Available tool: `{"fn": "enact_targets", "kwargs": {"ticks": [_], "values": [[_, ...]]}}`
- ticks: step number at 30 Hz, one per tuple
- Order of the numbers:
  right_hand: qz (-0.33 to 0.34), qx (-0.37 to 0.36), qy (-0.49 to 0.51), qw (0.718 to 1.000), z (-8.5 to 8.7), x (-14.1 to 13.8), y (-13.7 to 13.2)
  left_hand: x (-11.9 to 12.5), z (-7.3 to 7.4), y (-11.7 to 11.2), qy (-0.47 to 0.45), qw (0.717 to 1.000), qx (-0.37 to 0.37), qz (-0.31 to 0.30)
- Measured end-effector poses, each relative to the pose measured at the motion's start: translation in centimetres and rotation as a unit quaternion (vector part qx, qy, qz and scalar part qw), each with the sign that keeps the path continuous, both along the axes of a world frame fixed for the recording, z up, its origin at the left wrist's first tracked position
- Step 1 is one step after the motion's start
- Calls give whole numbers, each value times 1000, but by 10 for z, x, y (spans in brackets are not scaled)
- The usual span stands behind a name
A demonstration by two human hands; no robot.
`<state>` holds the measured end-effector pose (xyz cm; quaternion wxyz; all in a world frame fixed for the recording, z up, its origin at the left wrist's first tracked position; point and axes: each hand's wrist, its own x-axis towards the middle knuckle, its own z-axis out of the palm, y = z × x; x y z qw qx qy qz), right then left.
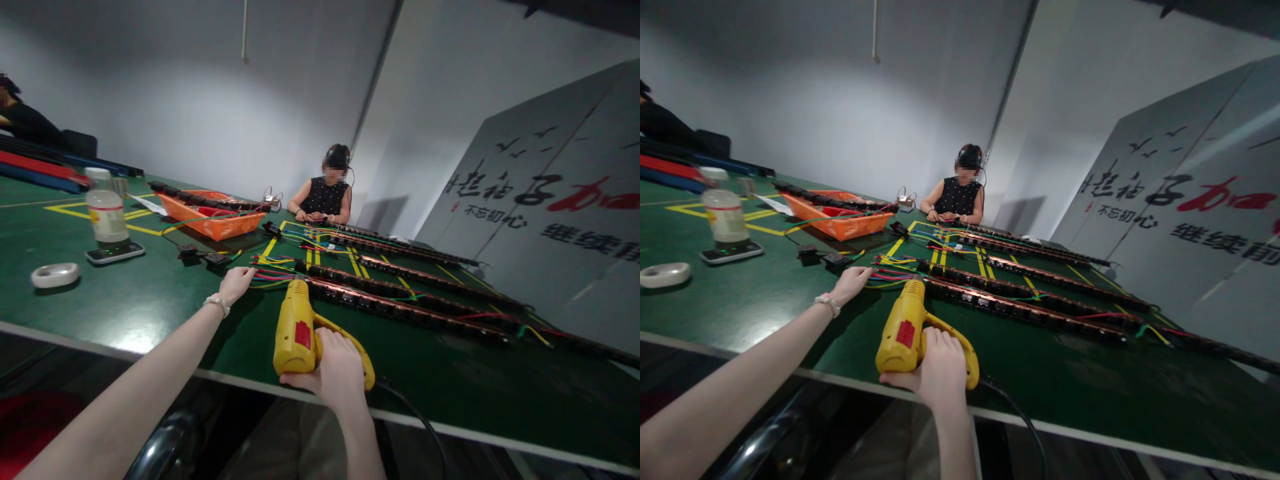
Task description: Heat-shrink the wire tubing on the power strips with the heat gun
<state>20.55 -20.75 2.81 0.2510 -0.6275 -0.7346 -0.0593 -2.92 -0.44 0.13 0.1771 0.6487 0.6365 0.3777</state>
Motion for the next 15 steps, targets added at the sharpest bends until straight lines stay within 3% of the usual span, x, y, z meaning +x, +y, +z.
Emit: {"fn": "enact_targets", "kwargs": {"ticks": [8, 15], "values": [[14, 18, 0, 1000, -7, -8, -1, 2, 7, -9, 9, 1000, -2, 6], [40, 25, 17, 999, -8, -44, -9, 1, 3, -6, 10, 1000, 15, -1]]}}
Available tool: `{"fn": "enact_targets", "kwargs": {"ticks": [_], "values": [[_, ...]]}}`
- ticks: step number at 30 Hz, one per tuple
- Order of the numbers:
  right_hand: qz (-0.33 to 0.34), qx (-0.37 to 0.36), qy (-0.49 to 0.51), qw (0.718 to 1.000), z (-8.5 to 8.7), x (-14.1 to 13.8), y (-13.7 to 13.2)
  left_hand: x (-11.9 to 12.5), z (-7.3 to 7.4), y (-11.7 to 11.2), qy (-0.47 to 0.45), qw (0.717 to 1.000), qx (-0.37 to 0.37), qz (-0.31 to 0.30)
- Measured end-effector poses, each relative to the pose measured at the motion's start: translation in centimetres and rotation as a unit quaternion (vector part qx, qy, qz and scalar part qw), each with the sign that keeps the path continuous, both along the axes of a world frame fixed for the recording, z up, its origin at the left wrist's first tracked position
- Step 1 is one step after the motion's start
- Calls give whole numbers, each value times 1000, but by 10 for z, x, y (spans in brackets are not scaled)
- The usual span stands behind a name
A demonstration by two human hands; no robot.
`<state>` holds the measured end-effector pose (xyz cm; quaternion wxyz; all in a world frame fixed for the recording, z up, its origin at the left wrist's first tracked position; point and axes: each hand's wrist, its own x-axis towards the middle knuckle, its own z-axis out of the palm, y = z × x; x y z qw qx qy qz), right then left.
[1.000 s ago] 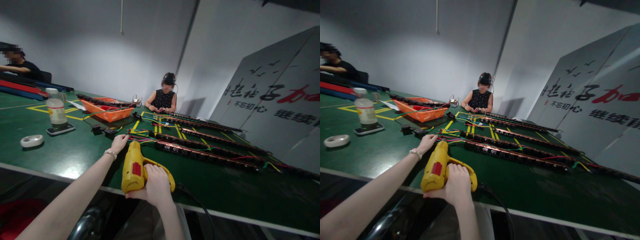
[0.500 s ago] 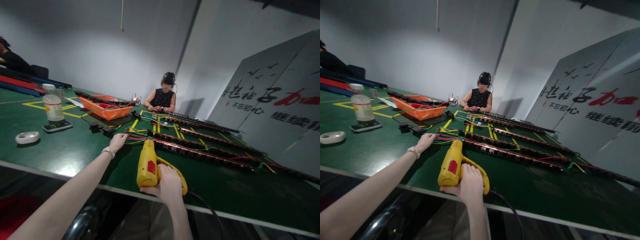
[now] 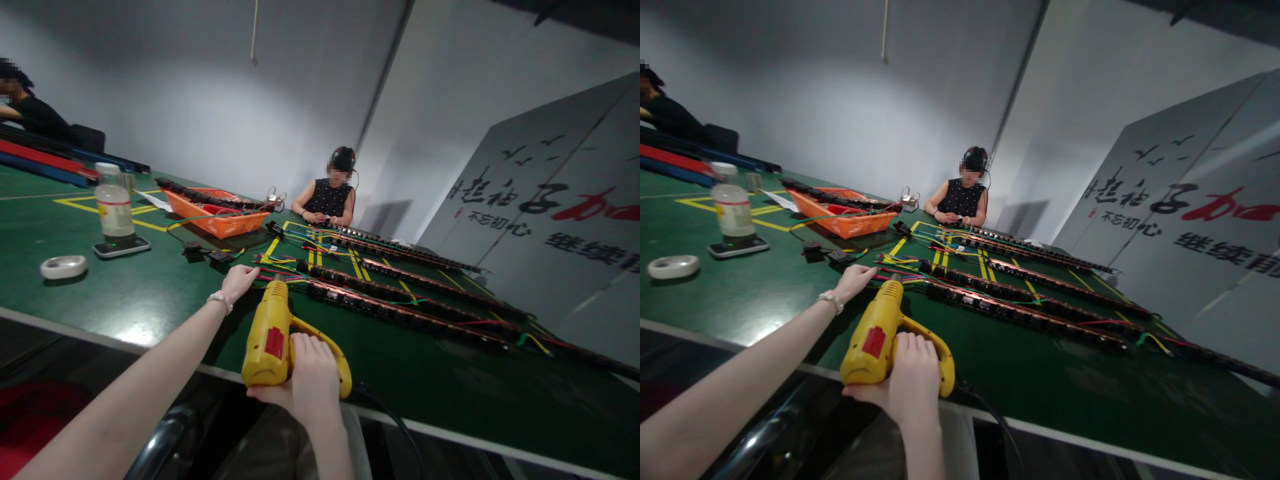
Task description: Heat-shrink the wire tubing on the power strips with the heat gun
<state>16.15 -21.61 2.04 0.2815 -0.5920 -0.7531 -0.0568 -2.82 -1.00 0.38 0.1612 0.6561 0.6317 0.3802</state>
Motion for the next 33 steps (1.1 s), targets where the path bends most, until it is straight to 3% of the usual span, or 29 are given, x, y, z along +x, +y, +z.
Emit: {"fn": "enact_targets", "kwargs": {"ticks": [5, 10, 20, 33], "values": [[43, 3, 9, 999, 0, -26, -1, -3, -2, 4, -51, 998, -6, -19], [48, 12, 13, 999, -2, -30, 2, -6, 0, 2, -87, 996, -10, -24], [56, 26, 25, 998, -3, -5, 5, -4, -1, -1, -58, 998, 2, -12], [-19, 30, -19, 999, -5, 37, 7, -4, -2, 2, -61, 998, 14, -8]]}}
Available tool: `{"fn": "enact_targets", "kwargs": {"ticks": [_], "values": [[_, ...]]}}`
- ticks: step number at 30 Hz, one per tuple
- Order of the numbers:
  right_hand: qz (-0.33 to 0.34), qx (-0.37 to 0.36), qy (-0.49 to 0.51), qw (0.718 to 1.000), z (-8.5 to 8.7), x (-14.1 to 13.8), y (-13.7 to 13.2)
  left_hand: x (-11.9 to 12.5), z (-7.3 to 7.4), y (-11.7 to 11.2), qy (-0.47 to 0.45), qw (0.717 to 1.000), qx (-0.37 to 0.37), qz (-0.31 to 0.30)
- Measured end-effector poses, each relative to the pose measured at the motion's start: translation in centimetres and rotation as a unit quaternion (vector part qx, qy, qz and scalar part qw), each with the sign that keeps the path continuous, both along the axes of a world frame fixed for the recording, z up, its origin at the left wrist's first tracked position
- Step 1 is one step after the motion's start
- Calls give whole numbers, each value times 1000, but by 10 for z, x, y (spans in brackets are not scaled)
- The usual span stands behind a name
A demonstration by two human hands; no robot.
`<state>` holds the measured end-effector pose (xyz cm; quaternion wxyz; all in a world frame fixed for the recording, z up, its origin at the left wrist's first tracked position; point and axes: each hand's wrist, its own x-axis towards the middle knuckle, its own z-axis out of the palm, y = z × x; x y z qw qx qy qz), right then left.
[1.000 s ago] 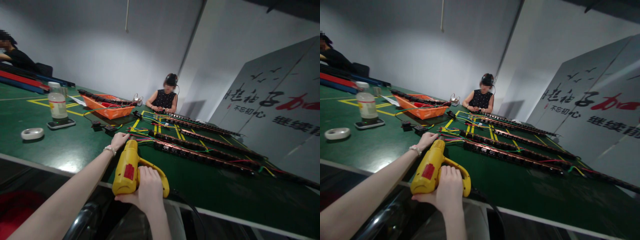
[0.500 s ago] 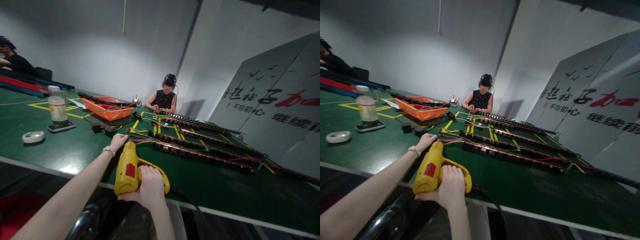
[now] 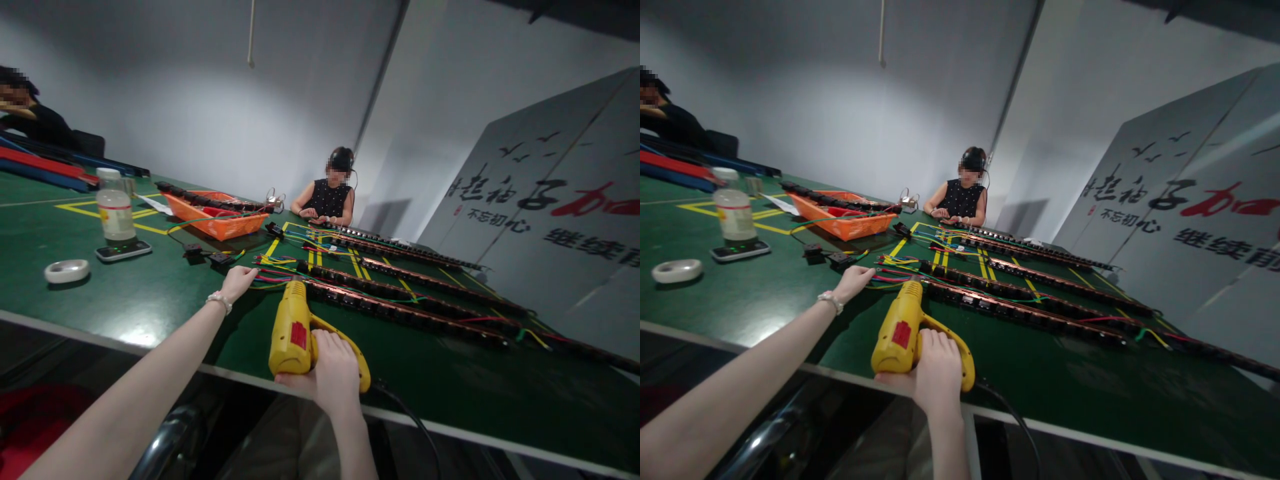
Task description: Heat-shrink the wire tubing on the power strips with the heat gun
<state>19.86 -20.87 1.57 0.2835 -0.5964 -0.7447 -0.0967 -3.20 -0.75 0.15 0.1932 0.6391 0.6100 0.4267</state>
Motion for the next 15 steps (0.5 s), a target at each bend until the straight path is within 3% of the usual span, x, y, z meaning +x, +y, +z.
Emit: {"fn": "enact_targets", "kwargs": {"ticks": [8, 15], "values": [[-17, 31, 0, 999, -2, 3, 1, 1, -1, 1, 32, 999, -10, 3], [-36, 29, -1, 999, -3, -17, -3, 3, 0, 0, 48, 999, -15, 10]]}}
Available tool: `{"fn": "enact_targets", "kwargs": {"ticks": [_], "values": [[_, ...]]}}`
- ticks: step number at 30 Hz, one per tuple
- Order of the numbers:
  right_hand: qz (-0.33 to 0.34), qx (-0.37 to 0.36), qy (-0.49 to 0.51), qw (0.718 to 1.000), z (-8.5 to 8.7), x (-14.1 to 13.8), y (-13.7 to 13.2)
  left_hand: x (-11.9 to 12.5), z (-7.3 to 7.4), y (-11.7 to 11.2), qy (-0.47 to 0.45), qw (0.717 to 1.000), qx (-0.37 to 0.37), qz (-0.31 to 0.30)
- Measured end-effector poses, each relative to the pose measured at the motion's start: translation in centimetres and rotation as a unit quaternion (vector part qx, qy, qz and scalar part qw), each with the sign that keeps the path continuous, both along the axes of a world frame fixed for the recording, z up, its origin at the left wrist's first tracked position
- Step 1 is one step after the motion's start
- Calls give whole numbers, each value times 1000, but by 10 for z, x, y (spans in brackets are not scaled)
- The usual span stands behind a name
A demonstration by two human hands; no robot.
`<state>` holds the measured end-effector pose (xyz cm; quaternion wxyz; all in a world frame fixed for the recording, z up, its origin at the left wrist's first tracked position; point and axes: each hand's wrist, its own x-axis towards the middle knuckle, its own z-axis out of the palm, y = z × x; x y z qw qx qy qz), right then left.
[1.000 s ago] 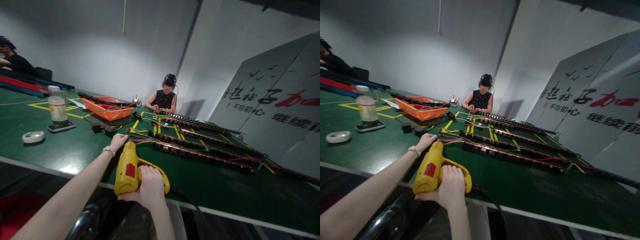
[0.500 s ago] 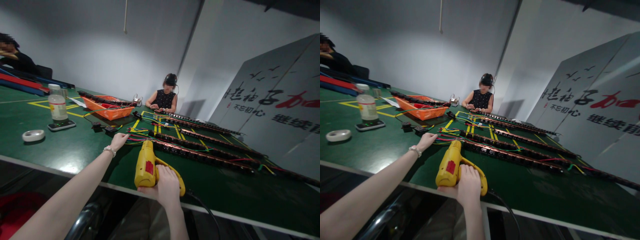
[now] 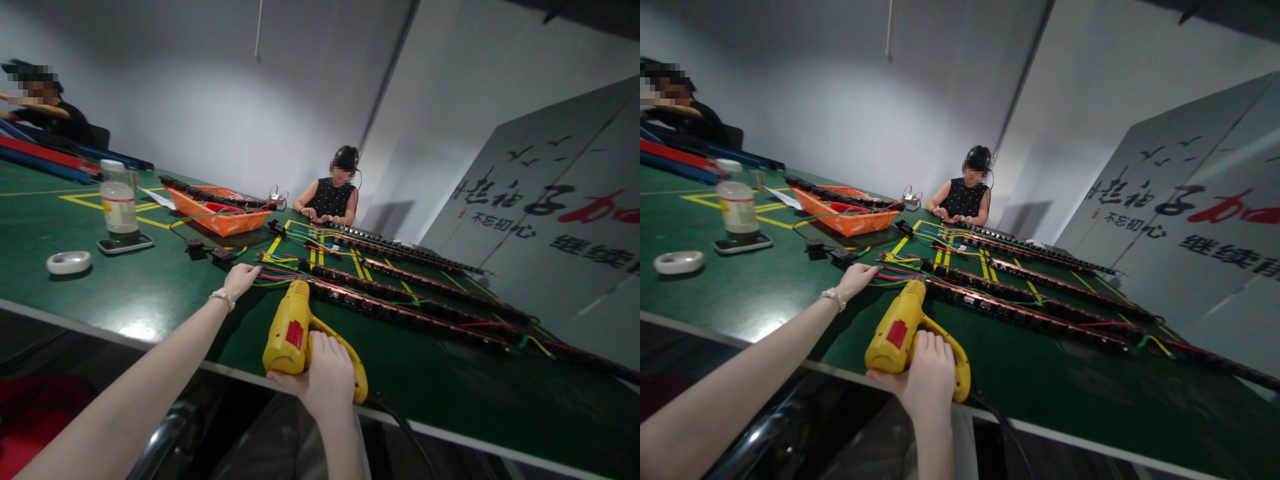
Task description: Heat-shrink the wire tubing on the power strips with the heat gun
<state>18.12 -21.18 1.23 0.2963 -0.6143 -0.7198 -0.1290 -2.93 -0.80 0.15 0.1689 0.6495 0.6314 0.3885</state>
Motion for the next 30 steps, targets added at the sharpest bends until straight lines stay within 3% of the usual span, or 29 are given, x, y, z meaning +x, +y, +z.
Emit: {"fn": "enact_targets", "kwargs": {"ticks": [7, 11, 23, 30], "values": [[23, -5, 4, 1000, 2, -50, -3, 0, 0, 0, 8, 1000, -2, -10], [57, -2, 7, 998, 1, -65, -5, -3, -2, 4, -28, 999, 1, -31], [69, -13, 10, 997, 1, -62, -4, -4, -1, 5, -38, 999, 4, -33], [95, 2, -3, 995, 4, -37, 2, 0, 0, 1, -22, 1000, 5, -18]]}}
